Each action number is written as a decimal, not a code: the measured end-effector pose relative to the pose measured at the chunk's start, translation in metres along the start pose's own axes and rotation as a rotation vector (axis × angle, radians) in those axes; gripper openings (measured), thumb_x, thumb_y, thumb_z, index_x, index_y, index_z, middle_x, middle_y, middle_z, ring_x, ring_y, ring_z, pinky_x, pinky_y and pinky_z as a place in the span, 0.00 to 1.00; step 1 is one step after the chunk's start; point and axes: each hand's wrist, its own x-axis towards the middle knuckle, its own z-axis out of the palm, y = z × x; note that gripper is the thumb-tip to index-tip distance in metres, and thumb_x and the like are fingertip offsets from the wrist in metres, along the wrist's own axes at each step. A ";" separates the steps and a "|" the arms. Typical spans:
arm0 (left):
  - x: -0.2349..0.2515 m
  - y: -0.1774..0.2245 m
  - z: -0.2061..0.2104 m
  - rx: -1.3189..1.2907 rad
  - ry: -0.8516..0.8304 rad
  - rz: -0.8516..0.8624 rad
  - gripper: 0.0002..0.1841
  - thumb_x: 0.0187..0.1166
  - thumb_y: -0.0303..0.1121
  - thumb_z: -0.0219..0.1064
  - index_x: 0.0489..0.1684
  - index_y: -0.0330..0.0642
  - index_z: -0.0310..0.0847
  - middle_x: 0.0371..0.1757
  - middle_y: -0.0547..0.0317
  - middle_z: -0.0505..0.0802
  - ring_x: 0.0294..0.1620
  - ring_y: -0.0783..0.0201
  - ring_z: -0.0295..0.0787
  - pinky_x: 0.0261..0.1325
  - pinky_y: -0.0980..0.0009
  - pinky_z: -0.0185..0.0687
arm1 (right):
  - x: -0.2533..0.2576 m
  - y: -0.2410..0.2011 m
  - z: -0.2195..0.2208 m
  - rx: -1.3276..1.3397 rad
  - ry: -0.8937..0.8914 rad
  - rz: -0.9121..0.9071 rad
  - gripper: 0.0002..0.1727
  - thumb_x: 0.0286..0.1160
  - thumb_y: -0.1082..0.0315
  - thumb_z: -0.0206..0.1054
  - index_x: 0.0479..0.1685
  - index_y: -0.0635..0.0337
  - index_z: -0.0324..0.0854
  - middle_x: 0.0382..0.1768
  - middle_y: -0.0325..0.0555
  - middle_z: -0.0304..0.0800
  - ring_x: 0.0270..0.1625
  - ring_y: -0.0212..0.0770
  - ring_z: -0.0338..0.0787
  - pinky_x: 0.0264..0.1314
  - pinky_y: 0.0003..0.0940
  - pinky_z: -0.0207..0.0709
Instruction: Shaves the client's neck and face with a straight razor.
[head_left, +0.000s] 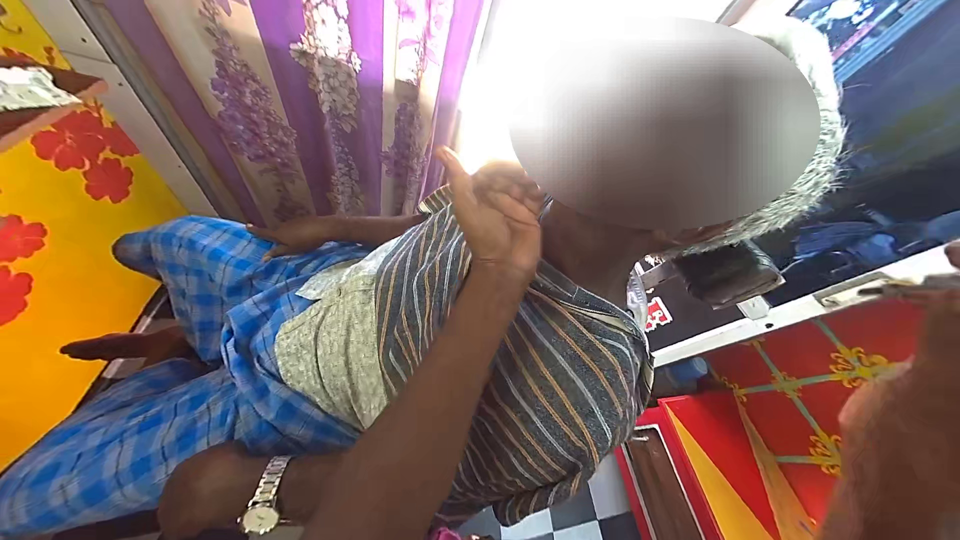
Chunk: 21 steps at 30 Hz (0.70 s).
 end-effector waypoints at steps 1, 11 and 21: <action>-0.005 -0.008 0.003 -0.086 -0.004 -0.107 0.36 0.85 0.71 0.32 0.27 0.55 0.77 0.23 0.69 0.82 0.27 0.70 0.83 0.36 0.72 0.83 | -0.010 -0.001 0.001 0.099 0.077 0.104 0.15 0.89 0.64 0.59 0.62 0.63 0.82 0.56 0.38 0.87 0.59 0.34 0.86 0.66 0.36 0.80; -0.041 -0.038 0.007 0.361 0.022 -0.335 0.32 0.93 0.59 0.34 0.34 0.48 0.77 0.23 0.62 0.89 0.26 0.65 0.91 0.35 0.68 0.91 | -0.083 0.020 -0.020 0.223 0.099 0.448 0.12 0.91 0.68 0.48 0.59 0.59 0.75 0.53 0.35 0.91 0.53 0.32 0.93 0.52 0.29 0.90; -0.063 -0.033 0.004 0.753 -0.171 -0.418 0.24 0.96 0.46 0.44 0.57 0.32 0.78 0.36 0.48 0.93 0.34 0.56 0.94 0.43 0.62 0.93 | -0.076 0.010 -0.008 0.402 -0.064 0.454 0.17 0.95 0.54 0.47 0.65 0.57 0.63 0.41 0.37 0.92 0.36 0.37 0.95 0.27 0.30 0.90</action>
